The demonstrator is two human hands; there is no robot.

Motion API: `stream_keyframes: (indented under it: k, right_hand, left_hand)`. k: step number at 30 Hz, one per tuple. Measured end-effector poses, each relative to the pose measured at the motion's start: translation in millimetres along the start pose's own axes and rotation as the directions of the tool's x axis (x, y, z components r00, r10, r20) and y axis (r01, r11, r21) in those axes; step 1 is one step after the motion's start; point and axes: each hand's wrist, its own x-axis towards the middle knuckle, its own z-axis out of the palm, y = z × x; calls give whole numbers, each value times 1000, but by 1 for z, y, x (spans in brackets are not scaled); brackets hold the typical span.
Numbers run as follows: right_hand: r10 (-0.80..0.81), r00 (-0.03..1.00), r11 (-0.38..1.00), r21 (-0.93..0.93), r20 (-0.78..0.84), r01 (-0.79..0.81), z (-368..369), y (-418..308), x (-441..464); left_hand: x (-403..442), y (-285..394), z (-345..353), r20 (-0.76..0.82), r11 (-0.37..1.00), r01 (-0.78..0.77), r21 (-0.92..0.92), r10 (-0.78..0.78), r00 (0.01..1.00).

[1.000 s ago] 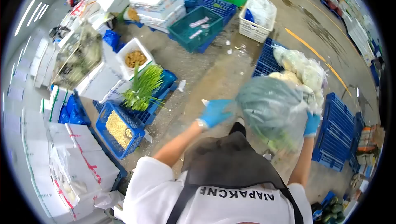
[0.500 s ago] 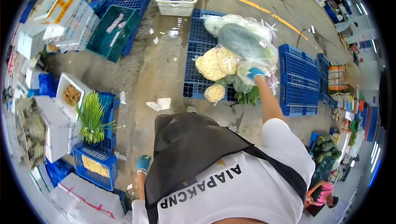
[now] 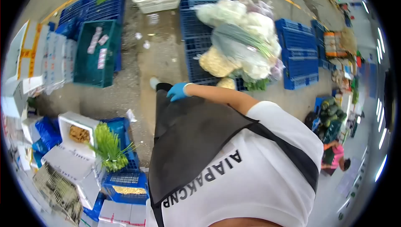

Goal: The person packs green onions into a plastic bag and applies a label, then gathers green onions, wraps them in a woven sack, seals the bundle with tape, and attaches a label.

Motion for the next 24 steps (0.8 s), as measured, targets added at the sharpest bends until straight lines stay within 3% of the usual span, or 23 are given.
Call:
stream_keyframes:
  k: [3,4,5,6,7,8,9,10,11,12,13,14,15,17,18,21,23,24]
  right_hand:
    - [309,951,948,83,-9,-307,-83,-3,25]
    - [312,935,950,29,-168,-312,-81,38,36]
    - [437,866,894,221,-241,-390,-89,64,36]
    - [373,853,919,271,-364,-287,-85,111,38]
    - [547,773,708,671,-322,-222,-114,88,24]
    - [625,706,553,828,-333,-99,-117,101,19]
    - [668,701,454,884,-252,-114,-106,150,15]
    - [737,649,251,968,-190,-2,-128,118,0]
    - [741,664,121,993,-97,9,-121,142,-11]
    - [856,515,127,986,-56,-104,-121,139,-18]
    - [898,439,58,983,26,-177,-119,141,-26]
    - [878,449,-97,979,168,-178,-127,131,-36]
    - [890,393,10,851,231,-525,-122,153,-40]
    - [862,359,64,624,359,-779,-141,167,-48]
    - [852,353,60,597,386,-800,-159,176,-49]
    - [858,374,89,616,352,-783,-247,228,-32]
    - [868,407,121,673,285,-730,-324,274,-8]
    - [865,437,138,721,247,-680,-371,295,13]
  left_hand:
    - [46,53,-84,-51,998,-35,-55,32,998]
    - [61,75,-110,-74,996,-68,-64,64,995]
    - [79,90,-135,-95,991,-116,-71,109,989]
    - [100,107,-161,-127,984,-151,-97,139,982]
    - [120,130,-184,-168,975,-147,-168,119,979]
    - [122,187,-206,-213,910,63,-411,-163,963]
    - [173,162,-221,-197,803,-75,-591,-53,979]
    - [188,190,-241,-276,810,-170,-561,10,961]
    - [189,238,-260,-338,932,-222,-285,119,934]
    - [186,290,-272,-302,818,-128,-561,-58,952]
    - [205,315,-278,-324,816,-175,-551,-16,946]
    - [224,336,-284,-343,814,-221,-538,28,939]
    - [241,354,-287,-360,810,-266,-522,73,930]
    - [275,391,-283,-319,802,-278,-528,116,941]
    - [292,407,-282,-298,797,-285,-533,139,944]
    - [319,440,-276,-224,924,-215,-316,148,963]
    - [340,430,-260,-236,862,-180,-474,72,969]
    - [369,386,-253,-224,931,-295,-216,246,943]
